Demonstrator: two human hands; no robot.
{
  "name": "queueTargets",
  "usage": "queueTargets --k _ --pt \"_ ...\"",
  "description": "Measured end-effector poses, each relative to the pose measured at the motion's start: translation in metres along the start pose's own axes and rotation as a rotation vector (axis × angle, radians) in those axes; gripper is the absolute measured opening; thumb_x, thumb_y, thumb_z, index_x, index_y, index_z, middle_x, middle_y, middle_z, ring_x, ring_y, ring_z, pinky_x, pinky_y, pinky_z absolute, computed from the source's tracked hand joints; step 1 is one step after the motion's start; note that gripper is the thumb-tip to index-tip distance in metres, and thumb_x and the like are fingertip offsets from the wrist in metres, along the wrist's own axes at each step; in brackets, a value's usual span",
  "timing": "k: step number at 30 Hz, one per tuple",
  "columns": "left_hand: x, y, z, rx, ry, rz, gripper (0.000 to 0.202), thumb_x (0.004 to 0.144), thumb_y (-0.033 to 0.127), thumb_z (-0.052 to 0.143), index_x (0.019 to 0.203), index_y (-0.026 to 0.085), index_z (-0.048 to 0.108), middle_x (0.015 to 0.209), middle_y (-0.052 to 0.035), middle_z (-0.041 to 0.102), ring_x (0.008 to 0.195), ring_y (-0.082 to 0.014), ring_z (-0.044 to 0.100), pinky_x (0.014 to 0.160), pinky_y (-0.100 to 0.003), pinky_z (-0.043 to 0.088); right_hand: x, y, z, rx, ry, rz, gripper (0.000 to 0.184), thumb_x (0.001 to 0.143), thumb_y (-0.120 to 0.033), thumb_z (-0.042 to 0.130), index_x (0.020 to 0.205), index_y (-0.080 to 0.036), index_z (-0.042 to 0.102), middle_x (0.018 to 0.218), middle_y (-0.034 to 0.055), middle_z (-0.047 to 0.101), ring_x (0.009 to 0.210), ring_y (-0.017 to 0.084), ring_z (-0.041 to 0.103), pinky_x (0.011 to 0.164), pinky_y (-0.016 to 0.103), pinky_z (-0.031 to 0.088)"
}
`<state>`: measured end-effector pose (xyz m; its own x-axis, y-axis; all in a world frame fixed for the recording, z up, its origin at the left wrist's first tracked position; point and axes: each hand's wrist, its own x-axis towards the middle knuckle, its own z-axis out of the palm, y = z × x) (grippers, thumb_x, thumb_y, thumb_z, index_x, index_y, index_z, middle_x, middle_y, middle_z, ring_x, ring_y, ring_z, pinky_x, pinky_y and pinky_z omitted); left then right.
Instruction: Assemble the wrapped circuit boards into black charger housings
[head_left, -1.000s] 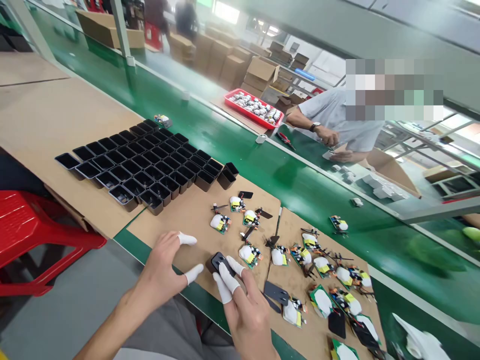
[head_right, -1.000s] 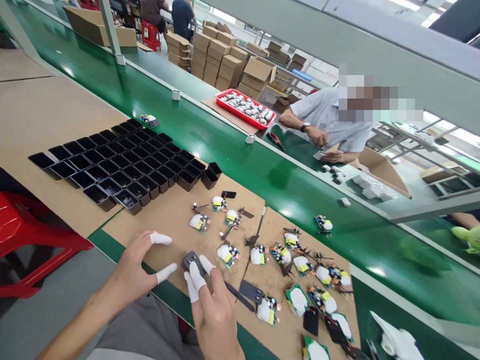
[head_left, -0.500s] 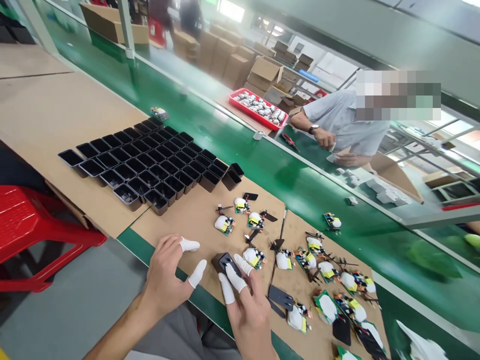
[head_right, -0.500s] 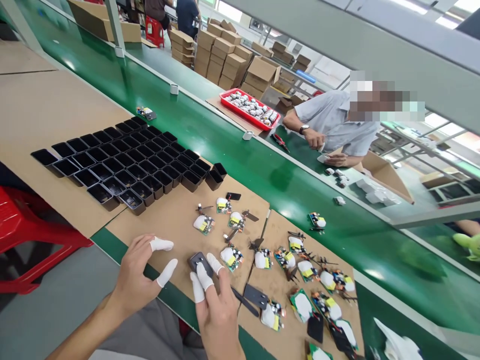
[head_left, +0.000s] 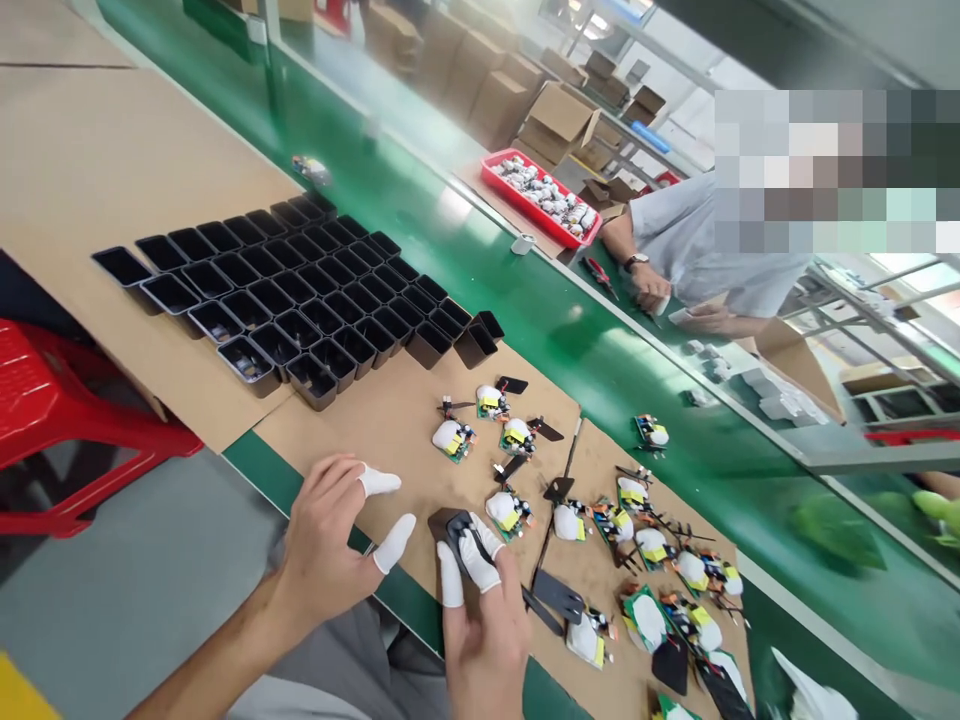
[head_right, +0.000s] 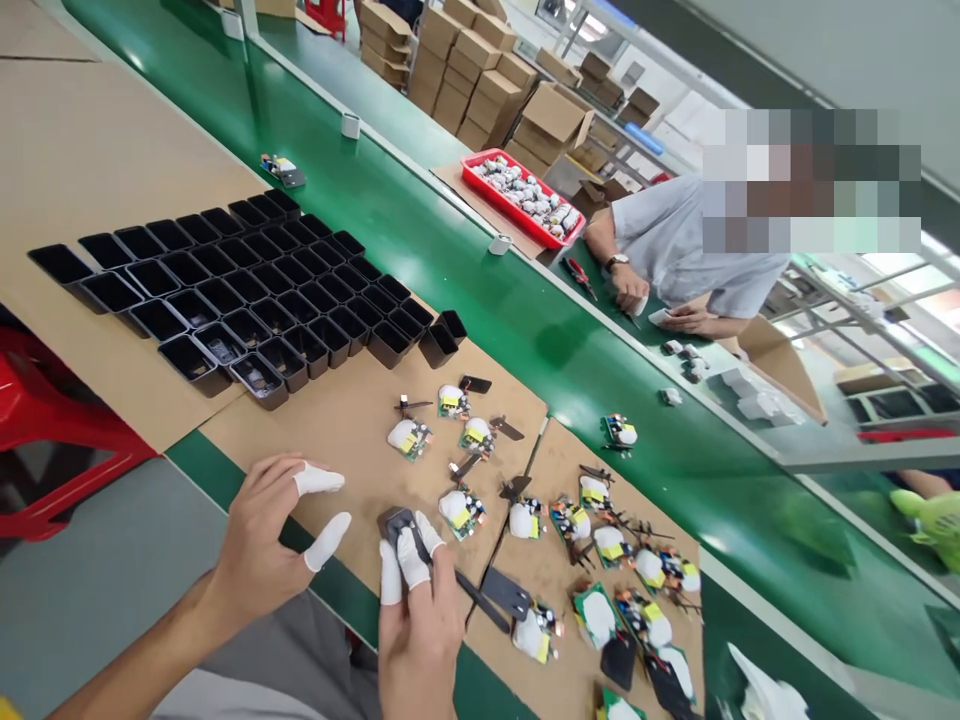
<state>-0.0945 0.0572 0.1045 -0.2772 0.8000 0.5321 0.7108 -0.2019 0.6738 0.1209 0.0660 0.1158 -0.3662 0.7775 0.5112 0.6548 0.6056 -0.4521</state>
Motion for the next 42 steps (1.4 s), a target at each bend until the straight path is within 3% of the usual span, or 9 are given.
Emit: queueTargets --k 7,13,20,23,29,33,37,40,42 --pt "0.001 -0.001 -0.001 0.005 -0.010 0.021 0.011 0.108 0.026 0.067 0.119 0.026 0.065 0.101 -0.0035 0.085 0.098 -0.0284 0.079 0.102 -0.048 0.055 0.005 0.002 -0.015 0.093 -0.020 0.036 0.032 0.111 -0.009 0.067 0.136 -0.024 0.082 0.145 0.0162 0.079 0.134 0.027 0.082 0.107 0.034 0.072" --pt "-0.002 -0.002 -0.001 0.013 -0.010 0.015 0.010 0.108 0.025 0.067 0.118 0.025 0.065 0.102 -0.0052 0.085 0.098 -0.0286 0.078 0.104 -0.049 0.054 0.007 -0.005 -0.008 0.266 0.020 0.322 0.023 0.111 -0.021 0.072 0.131 -0.026 0.083 0.139 0.0135 0.082 0.123 0.025 0.085 0.102 0.036 0.074" --pt "-0.004 -0.002 0.000 0.038 -0.005 0.008 0.009 0.109 0.028 0.067 0.118 0.026 0.065 0.103 -0.0063 0.085 0.098 -0.0286 0.080 0.103 -0.050 0.056 0.005 0.001 -0.019 0.031 0.022 -0.041 0.039 0.108 -0.005 0.072 0.141 -0.024 0.082 0.133 0.0147 0.081 0.115 0.028 0.086 0.092 0.035 0.075" --pt "-0.004 -0.002 0.000 0.044 -0.007 0.017 0.010 0.109 0.028 0.067 0.118 0.026 0.065 0.102 -0.0056 0.085 0.098 -0.0284 0.080 0.104 -0.050 0.056 0.000 0.000 -0.017 0.067 0.054 -0.030 0.048 0.104 0.000 0.074 0.145 -0.026 0.081 0.137 0.0141 0.078 0.117 0.028 0.084 0.095 0.036 0.074" --pt "-0.004 -0.003 0.000 0.053 -0.014 0.036 0.012 0.108 0.027 0.067 0.119 0.027 0.065 0.101 -0.0058 0.085 0.097 -0.0296 0.080 0.104 -0.052 0.055 -0.002 -0.006 -0.002 0.176 0.032 0.099 0.045 0.109 -0.003 0.070 0.144 -0.028 0.083 0.123 0.0108 0.081 0.109 0.021 0.085 0.093 0.029 0.071" --pt "-0.006 -0.004 0.000 0.055 -0.025 0.055 0.012 0.108 0.027 0.068 0.120 0.026 0.065 0.102 -0.0062 0.084 0.097 -0.0295 0.080 0.104 -0.052 0.056 0.003 -0.007 -0.001 0.311 0.087 0.265 0.029 0.110 -0.017 0.076 0.134 -0.029 0.086 0.121 0.0083 0.086 0.107 0.021 0.087 0.094 0.030 0.072" --pt "-0.007 -0.005 -0.001 0.060 -0.048 0.078 0.010 0.109 0.027 0.067 0.119 0.025 0.065 0.101 -0.0059 0.085 0.097 -0.0284 0.080 0.105 -0.050 0.056 -0.003 -0.011 -0.002 0.488 0.197 0.542 0.027 0.122 -0.028 0.062 0.143 -0.032 0.078 0.104 0.0022 0.091 0.086 0.017 0.089 0.072 0.022 0.073" --pt "-0.006 -0.004 -0.002 0.071 -0.048 0.094 0.009 0.109 0.027 0.068 0.118 0.024 0.066 0.101 -0.0070 0.084 0.098 -0.0295 0.078 0.104 -0.050 0.055 -0.017 -0.013 0.001 0.849 0.282 0.865 0.036 0.125 -0.042 0.053 0.145 -0.034 0.082 0.128 0.0060 0.091 0.112 0.022 0.092 0.093 0.034 0.079" --pt "-0.006 -0.004 -0.001 0.074 -0.044 0.108 0.008 0.109 0.027 0.069 0.117 0.024 0.066 0.099 -0.0072 0.083 0.097 -0.0301 0.077 0.102 -0.049 0.055 -0.027 -0.014 0.002 1.086 0.348 1.026 0.039 0.124 -0.049 0.054 0.141 -0.034 0.085 0.143 0.0062 0.087 0.128 0.025 0.087 0.108 0.042 0.075"
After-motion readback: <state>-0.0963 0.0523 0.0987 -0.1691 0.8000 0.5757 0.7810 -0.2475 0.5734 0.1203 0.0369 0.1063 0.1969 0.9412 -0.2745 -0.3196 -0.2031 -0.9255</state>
